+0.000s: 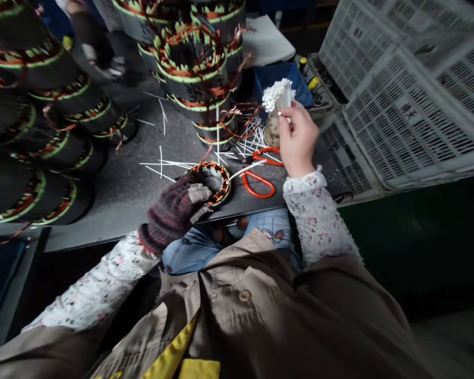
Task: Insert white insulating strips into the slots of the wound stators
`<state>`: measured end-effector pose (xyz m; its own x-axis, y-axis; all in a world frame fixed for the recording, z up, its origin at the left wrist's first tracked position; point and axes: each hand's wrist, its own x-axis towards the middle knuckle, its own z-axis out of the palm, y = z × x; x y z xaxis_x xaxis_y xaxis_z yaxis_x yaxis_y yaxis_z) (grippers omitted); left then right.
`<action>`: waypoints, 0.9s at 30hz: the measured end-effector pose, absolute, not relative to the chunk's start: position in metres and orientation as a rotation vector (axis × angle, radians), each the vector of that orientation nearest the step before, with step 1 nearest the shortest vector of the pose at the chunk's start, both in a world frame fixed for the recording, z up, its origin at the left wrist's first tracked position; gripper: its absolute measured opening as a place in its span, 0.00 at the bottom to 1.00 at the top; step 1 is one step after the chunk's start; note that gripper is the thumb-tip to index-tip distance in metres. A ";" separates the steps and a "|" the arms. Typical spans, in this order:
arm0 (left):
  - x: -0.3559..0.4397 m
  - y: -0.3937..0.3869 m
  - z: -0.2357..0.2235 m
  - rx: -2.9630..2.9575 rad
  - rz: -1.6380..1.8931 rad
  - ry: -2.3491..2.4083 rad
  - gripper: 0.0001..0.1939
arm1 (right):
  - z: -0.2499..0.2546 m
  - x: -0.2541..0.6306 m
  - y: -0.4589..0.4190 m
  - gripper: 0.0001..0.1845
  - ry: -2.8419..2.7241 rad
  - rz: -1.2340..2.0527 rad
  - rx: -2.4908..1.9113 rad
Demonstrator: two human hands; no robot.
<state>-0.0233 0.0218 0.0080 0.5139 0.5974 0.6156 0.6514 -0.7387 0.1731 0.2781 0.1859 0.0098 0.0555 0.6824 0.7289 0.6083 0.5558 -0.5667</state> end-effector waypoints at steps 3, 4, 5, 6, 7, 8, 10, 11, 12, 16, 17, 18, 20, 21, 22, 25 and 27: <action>-0.012 0.014 0.005 -2.580 -1.052 -1.294 0.06 | 0.016 0.260 0.118 0.11 -1.587 0.150 -0.973; -0.009 0.013 0.006 -2.567 -1.043 -1.345 0.06 | 0.015 0.254 0.094 0.13 -1.593 0.138 -0.953; -0.007 0.012 0.006 -2.557 -1.026 -1.393 0.06 | 0.013 0.248 0.072 0.14 -1.676 0.177 -0.918; -0.005 0.011 0.006 -2.550 -1.002 -1.433 0.07 | 0.010 0.243 0.052 0.14 -1.768 0.245 -0.859; -0.004 0.010 0.006 -2.544 -0.978 -1.461 0.07 | 0.006 0.239 0.035 0.13 -1.820 0.297 -0.771; -0.003 0.010 0.006 -2.538 -0.955 -1.471 0.07 | 0.001 0.235 0.021 0.11 -1.869 0.350 -0.693; -0.003 0.010 0.004 -2.518 -0.934 -1.456 0.07 | -0.008 0.232 0.003 0.09 -1.911 0.422 -0.608; -0.003 0.010 0.003 -2.504 -0.938 -1.455 0.08 | -0.011 0.232 -0.002 0.08 -1.922 0.445 -0.609; -0.003 0.010 0.002 -2.489 -0.955 -1.461 0.08 | -0.013 0.232 -0.005 0.08 -1.932 0.463 -0.637; -0.002 0.011 -0.001 -2.476 -1.061 -1.501 0.14 | -0.010 0.235 -0.005 0.09 -1.959 0.474 -0.772; -0.001 0.011 -0.001 -2.491 -1.078 -1.497 0.17 | -0.008 0.234 -0.003 0.10 -1.963 0.476 -0.802; -0.001 0.011 -0.001 -2.507 -1.088 -1.492 0.19 | -0.006 0.232 -0.002 0.10 -1.964 0.487 -0.829; 0.001 0.010 -0.001 -2.520 -1.110 -1.491 0.23 | -0.004 0.226 0.003 0.10 -1.945 0.533 -0.866; 0.002 0.009 -0.001 -2.511 -1.121 -1.500 0.24 | -0.004 0.221 0.007 0.11 -1.923 0.569 -0.878; 0.003 0.009 0.000 -2.493 -1.124 -1.522 0.26 | -0.004 0.216 0.010 0.11 -1.894 0.610 -0.885; 0.006 0.008 0.002 -2.468 -1.057 -1.625 0.34 | -0.007 0.201 0.021 0.14 -1.793 0.725 -0.900; 0.007 0.007 0.003 -2.487 -0.976 -1.684 0.38 | -0.011 0.193 0.026 0.16 -1.735 0.782 -0.919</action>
<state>0.0066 0.0075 0.0035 0.2406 0.8448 0.4780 0.8346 -0.4315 0.3426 0.1933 0.0260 -0.0107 -0.2297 0.8582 0.4591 0.2250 0.5057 -0.8328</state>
